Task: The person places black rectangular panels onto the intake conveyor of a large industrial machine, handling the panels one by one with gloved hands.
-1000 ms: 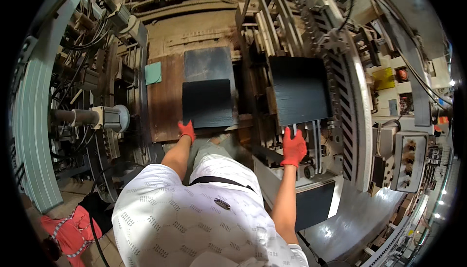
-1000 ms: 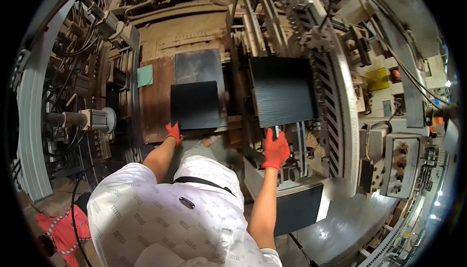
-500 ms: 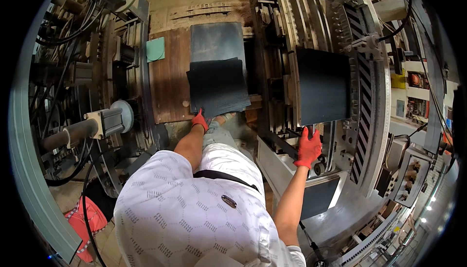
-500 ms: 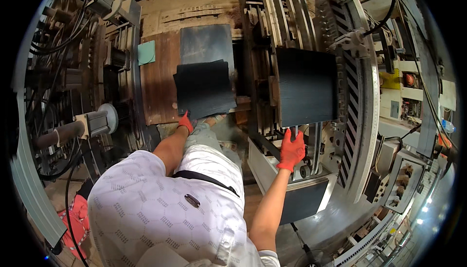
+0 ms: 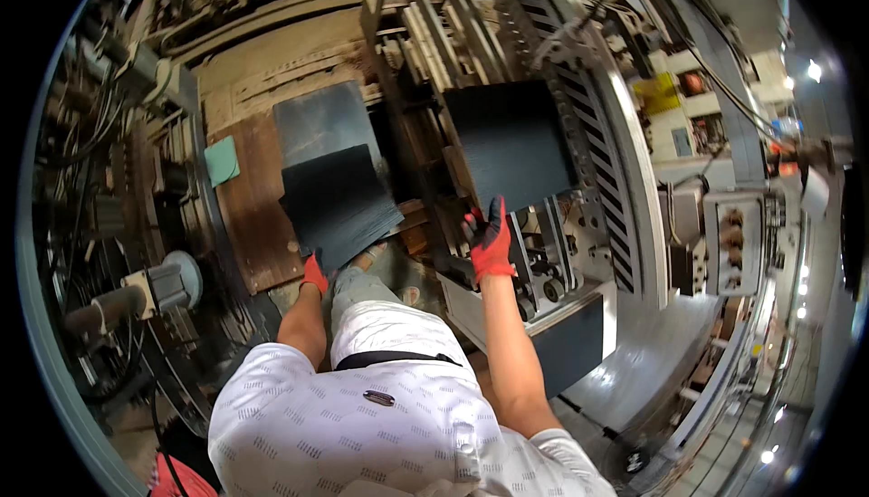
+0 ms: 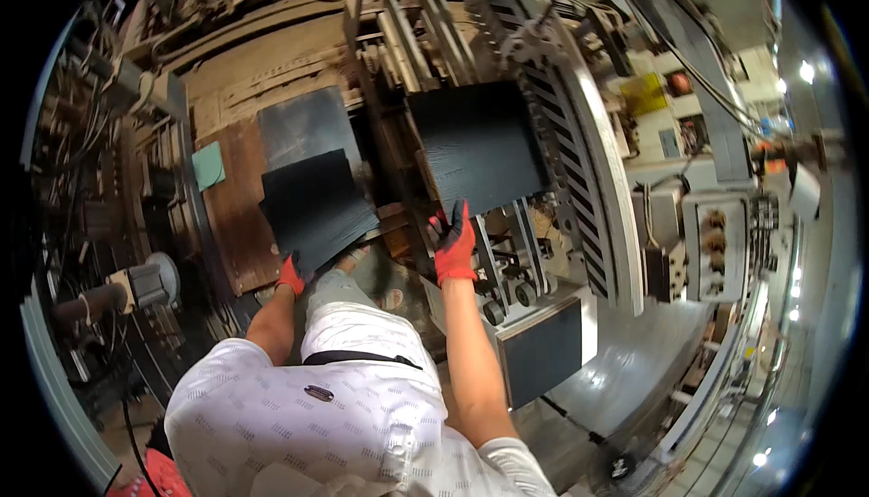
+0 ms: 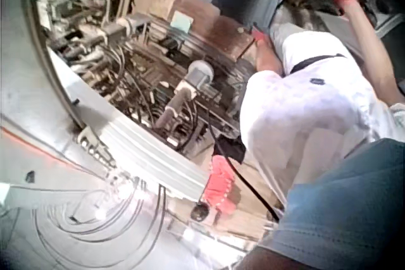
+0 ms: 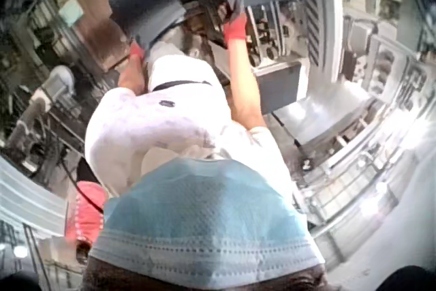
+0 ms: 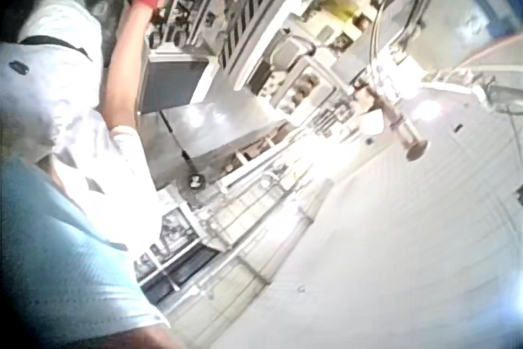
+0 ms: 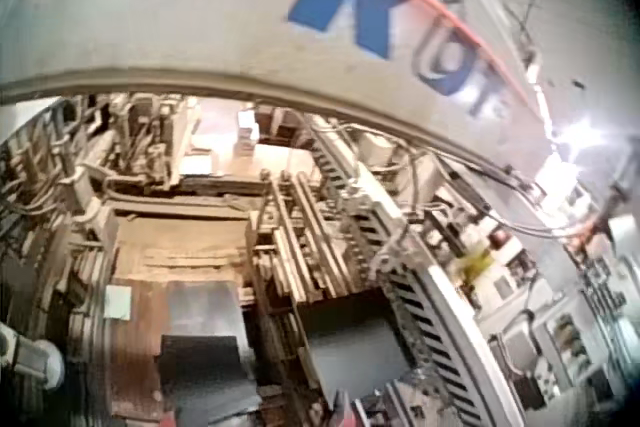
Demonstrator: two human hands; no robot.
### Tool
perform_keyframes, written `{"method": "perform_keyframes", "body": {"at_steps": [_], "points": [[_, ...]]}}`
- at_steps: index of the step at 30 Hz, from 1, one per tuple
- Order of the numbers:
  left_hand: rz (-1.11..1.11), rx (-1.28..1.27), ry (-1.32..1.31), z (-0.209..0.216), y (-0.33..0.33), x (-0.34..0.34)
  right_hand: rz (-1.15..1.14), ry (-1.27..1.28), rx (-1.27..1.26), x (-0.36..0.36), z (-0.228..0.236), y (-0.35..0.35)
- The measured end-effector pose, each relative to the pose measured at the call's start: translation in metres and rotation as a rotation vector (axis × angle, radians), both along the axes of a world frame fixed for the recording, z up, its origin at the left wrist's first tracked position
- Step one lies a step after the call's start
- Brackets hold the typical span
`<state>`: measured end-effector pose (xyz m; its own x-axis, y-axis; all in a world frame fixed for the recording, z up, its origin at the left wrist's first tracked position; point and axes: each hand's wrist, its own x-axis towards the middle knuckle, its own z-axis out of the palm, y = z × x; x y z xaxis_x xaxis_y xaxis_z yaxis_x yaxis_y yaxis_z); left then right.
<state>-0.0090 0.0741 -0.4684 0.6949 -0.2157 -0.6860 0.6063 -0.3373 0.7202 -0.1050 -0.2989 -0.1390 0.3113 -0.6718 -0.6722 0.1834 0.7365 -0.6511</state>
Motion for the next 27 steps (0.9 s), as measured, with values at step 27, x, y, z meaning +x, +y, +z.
{"method": "perform_keyframes", "body": {"at_steps": [27], "points": [[0.134,-0.381,-0.079,0.210,-0.077,0.021,0.586,0.333,-1.550,-0.190,0.019,0.046]]}}
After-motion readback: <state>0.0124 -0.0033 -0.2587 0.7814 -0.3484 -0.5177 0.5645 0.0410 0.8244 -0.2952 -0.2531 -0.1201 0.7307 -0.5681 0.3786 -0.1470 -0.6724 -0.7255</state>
